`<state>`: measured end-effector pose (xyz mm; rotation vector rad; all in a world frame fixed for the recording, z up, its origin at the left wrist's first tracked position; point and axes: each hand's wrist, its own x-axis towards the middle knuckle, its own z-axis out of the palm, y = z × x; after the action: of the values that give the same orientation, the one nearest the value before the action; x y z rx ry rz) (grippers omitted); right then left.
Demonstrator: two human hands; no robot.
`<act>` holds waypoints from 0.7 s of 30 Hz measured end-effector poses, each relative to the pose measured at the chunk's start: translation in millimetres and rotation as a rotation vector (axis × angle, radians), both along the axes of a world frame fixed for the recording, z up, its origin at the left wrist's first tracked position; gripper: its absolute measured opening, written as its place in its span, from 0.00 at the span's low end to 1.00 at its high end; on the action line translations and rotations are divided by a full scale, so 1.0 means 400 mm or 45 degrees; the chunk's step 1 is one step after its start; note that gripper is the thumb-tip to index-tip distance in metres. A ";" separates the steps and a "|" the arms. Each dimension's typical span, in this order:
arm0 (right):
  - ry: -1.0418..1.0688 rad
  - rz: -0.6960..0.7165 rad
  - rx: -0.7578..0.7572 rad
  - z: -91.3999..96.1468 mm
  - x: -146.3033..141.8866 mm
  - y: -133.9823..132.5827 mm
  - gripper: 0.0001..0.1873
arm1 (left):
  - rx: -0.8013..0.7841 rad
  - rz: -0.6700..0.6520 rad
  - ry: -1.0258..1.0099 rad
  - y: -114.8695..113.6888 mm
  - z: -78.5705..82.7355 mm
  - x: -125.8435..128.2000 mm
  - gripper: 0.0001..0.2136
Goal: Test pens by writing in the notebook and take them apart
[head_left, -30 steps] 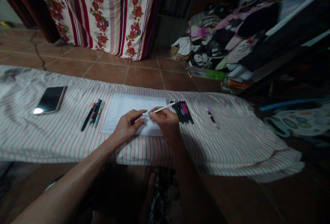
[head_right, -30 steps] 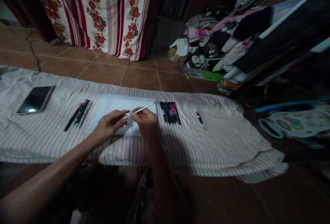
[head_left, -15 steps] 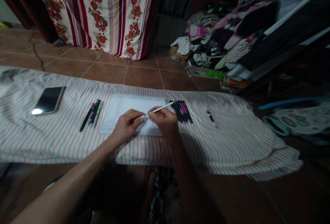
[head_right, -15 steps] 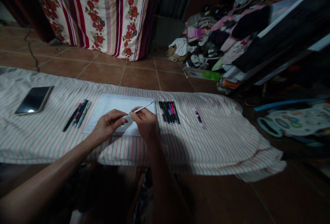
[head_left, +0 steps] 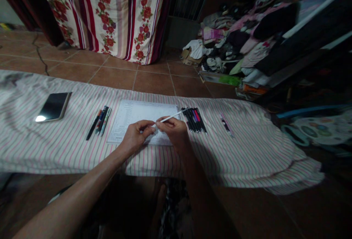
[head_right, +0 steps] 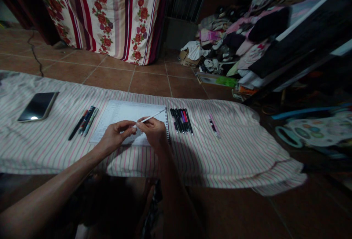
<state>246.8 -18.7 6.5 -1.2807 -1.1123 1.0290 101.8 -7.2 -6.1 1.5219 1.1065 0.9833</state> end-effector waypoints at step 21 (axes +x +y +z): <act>-0.110 0.112 -0.030 -0.004 -0.037 -0.007 0.10 | -0.242 0.045 -0.450 -0.007 0.004 0.018 0.13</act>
<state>231.9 -21.4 4.8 -1.3153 -1.2351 1.0627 109.1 -10.1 -4.4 1.1274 0.9460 1.0893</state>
